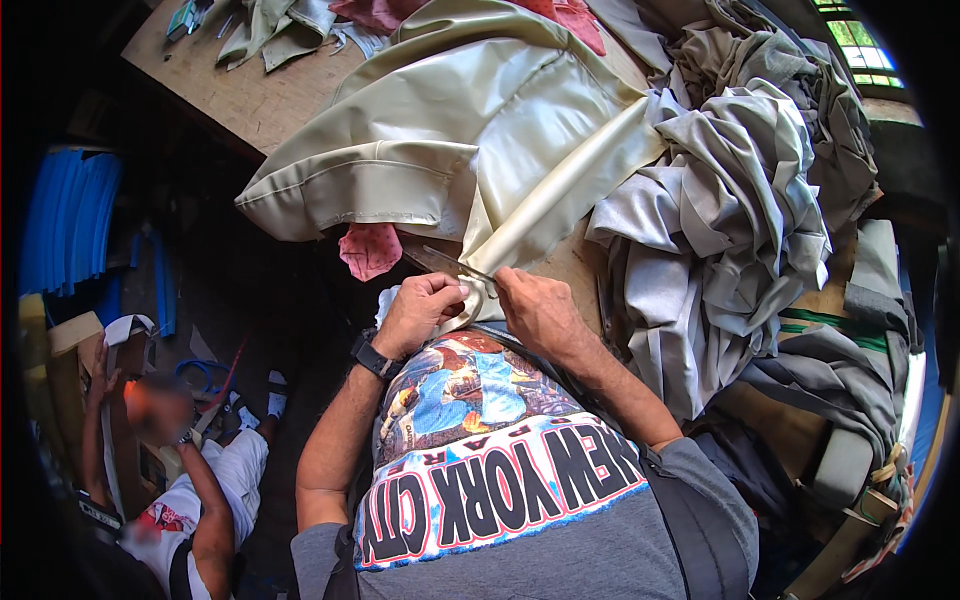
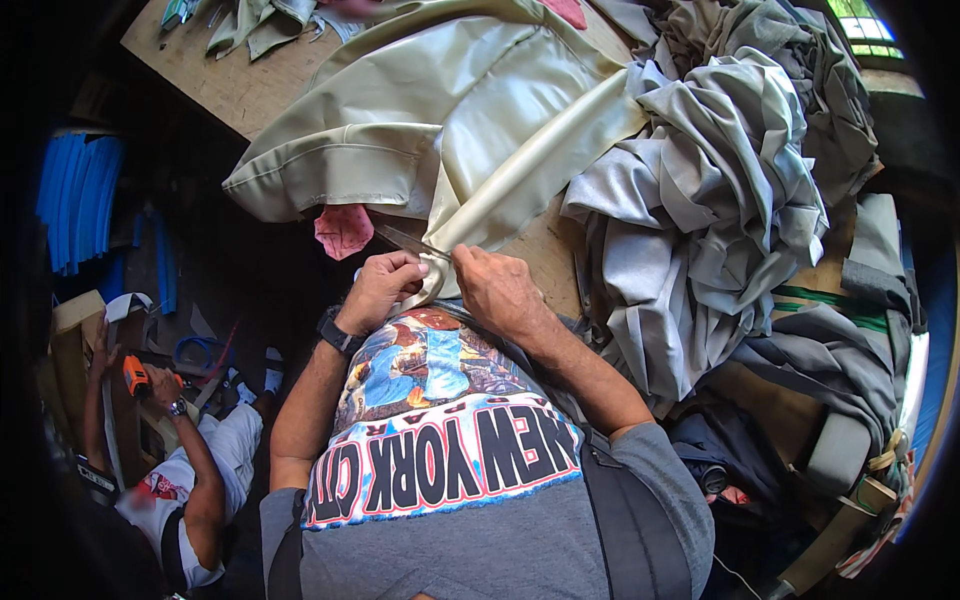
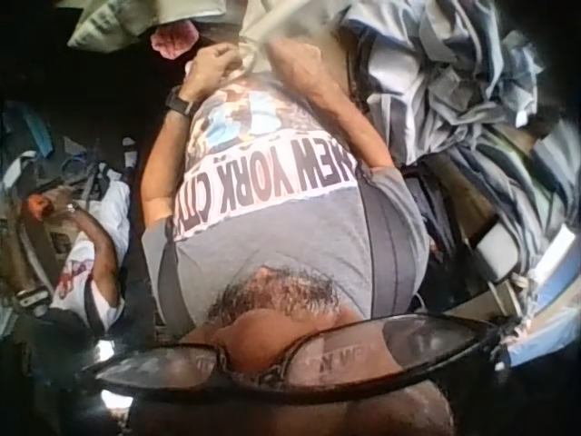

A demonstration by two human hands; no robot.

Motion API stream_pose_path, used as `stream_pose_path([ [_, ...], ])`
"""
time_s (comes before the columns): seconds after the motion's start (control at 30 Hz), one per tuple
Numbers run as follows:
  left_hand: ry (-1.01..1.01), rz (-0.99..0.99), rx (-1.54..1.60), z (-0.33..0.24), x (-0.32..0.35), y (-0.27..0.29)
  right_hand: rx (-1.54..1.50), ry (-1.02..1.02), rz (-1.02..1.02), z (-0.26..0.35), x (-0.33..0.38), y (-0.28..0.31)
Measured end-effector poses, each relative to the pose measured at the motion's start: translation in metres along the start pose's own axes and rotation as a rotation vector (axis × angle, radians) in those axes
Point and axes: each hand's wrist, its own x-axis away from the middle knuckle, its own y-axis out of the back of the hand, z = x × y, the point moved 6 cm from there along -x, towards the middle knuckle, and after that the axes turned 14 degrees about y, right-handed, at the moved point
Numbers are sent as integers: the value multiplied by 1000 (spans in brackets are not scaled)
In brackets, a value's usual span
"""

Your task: Cutting and trimming beige synthetic fabric with scissors on a large work table.

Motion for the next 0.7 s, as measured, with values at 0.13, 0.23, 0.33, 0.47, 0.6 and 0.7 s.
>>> stream_pose_path([
  [0.13, 6, 0, 13, 3, -2, 2, 18, 45, 9, 3, -4, -7],
  [0.23, -8, 10, 17, 3, -1, 1, 24, 44, 21, 6, -5, -9],
  [0.33, -17, 15, 31, 2, 0, -1, 29, 50, 17, 7, -3, -12],
  [0.47, 10, 13, 28, 7, -5, 1, 22, 43, -3, 8, -1, -8],
  [0.6, -4, 44, 9, 4, -5, 0, 23, 39, 7, 5, -3, -8],
  [0.7, -11, 34, 28, 3, -5, -1, 30, 38, 16, 5, -4, -11],
])
